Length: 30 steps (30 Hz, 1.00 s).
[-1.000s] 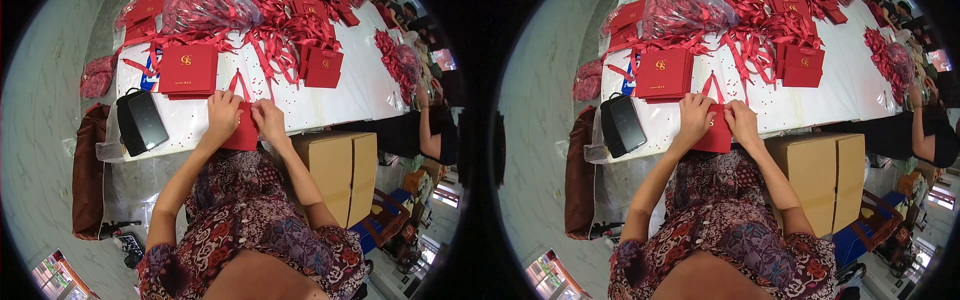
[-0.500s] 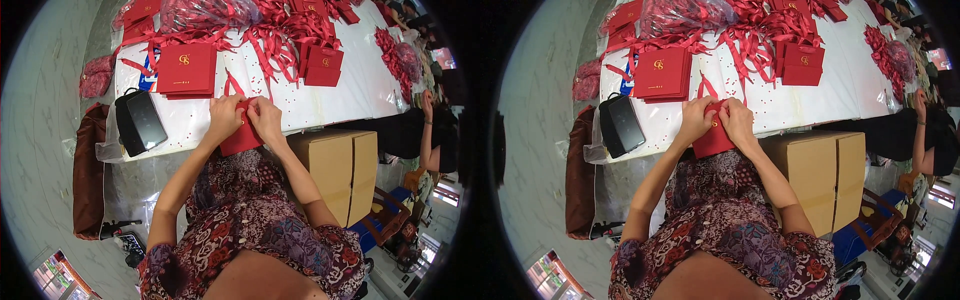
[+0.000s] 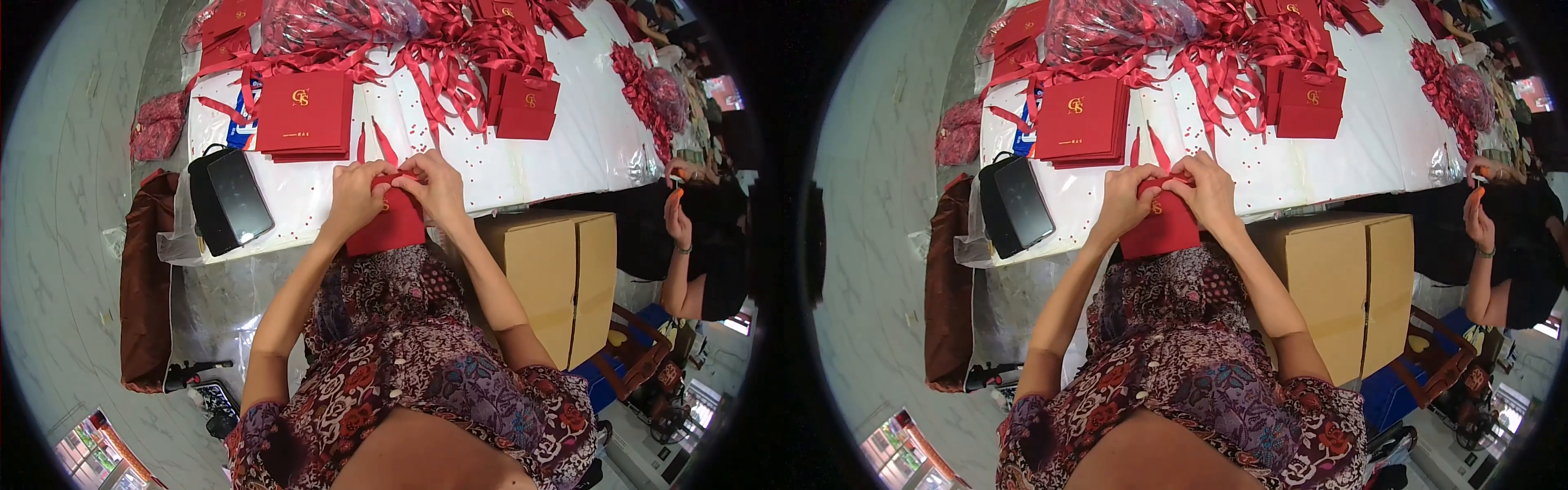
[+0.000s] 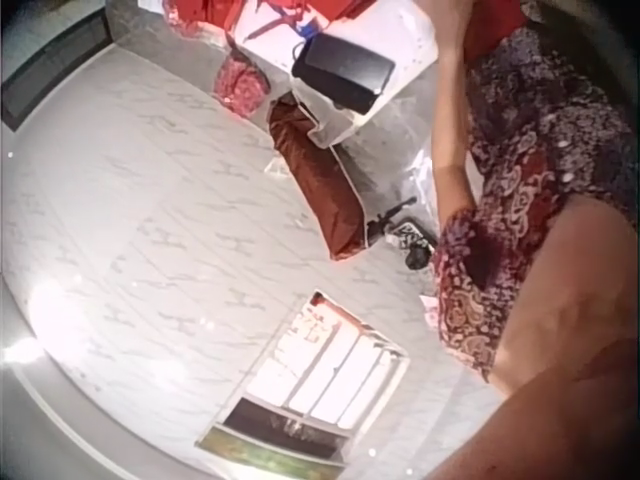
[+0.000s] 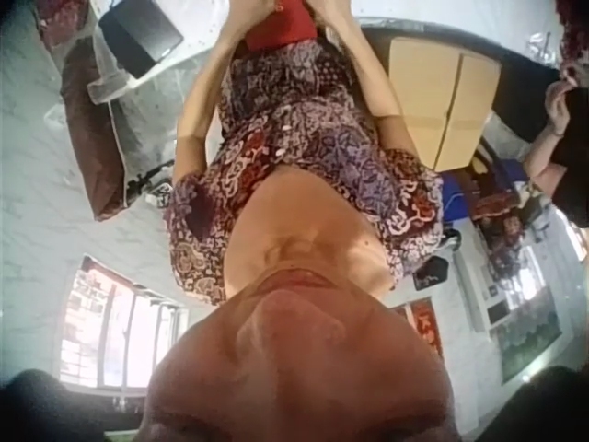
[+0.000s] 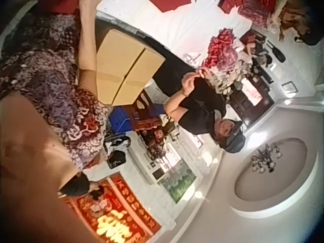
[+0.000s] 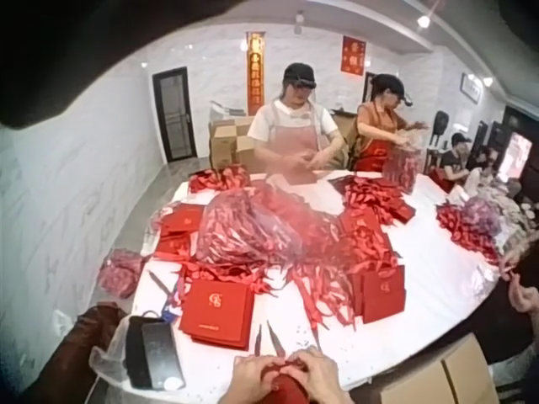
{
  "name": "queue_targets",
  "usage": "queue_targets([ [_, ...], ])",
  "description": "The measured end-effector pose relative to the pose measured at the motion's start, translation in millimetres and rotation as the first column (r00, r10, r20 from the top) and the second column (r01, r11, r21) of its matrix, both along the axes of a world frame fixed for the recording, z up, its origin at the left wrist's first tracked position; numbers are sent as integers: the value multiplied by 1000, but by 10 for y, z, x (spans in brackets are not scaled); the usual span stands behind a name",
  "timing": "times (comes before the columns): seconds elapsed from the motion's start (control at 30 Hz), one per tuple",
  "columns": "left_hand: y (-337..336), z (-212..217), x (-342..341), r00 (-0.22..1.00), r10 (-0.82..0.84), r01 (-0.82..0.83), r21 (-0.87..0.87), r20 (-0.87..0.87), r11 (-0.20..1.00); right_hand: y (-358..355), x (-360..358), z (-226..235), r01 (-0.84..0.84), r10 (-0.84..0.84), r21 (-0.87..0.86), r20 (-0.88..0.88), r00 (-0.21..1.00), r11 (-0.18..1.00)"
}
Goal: Assembling and tying ribbons on red gift boxes.
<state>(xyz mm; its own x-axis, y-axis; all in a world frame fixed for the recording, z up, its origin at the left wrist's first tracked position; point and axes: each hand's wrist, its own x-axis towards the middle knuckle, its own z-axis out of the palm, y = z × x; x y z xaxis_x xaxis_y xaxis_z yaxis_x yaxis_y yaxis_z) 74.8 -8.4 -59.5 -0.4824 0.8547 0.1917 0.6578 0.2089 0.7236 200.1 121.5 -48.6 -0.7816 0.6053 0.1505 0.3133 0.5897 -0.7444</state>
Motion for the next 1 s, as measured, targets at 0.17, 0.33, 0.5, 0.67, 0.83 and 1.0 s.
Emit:
queue_targets([
  [0.17,33,235,66,993,-45,48,32,-105,998,290,61,-45,-75,86,-169,63,994,983],
  [0.33,100,275,133,924,-91,127,74,-372,989,598,17,-67,-146,318,-682,134,939,717],
  [0.5,150,347,96,927,-116,163,106,-356,981,582,-42,-60,-74,245,-786,101,964,614],
  [0.67,151,319,16,974,-122,132,39,-193,991,475,-178,-285,-9,106,-751,82,991,660],
  [0.83,122,243,143,984,-87,101,83,-156,991,590,-239,-385,95,-153,-562,-56,987,821],
  [1.0,-89,-39,66,993,113,-114,-13,-28,993,633,-28,-232,211,-204,-180,59,977,961],
])
